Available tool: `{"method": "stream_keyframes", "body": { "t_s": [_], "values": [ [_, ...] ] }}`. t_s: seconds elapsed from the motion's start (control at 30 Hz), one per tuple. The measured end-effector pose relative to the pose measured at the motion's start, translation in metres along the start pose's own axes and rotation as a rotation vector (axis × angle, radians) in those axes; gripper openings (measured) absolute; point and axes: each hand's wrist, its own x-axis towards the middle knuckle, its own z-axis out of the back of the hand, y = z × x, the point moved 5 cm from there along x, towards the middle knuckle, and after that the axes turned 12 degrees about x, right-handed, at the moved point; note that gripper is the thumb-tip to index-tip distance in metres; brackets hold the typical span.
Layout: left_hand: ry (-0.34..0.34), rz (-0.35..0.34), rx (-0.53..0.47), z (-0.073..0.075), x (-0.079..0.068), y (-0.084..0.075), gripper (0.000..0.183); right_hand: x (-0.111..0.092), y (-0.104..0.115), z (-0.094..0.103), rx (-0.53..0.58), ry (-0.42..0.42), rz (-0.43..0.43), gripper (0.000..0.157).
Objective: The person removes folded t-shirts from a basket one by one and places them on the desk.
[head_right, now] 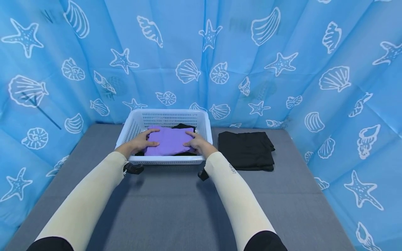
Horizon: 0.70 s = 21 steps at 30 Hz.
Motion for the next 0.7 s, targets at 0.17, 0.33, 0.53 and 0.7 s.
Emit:
{"method": "stream_keyframes", "body": {
  "t_s": [0.17,0.33,0.53,0.7],
  "values": [
    [0.012,-0.005,-0.094,0.002,0.001,0.001,0.072,-0.001,0.001,0.000,0.062,0.034,0.000,0.072],
    [0.033,-0.015,-0.209,0.004,-0.003,0.000,0.074,-0.003,0.004,0.000,0.132,0.077,0.045,0.073],
    [0.046,-0.030,-0.287,0.011,-0.009,-0.007,0.076,-0.014,0.014,0.002,0.220,0.150,0.114,0.074],
    [0.058,-0.055,-0.320,0.014,-0.016,-0.018,0.077,-0.029,0.025,0.011,0.215,0.169,0.158,0.074]
  ]
}}
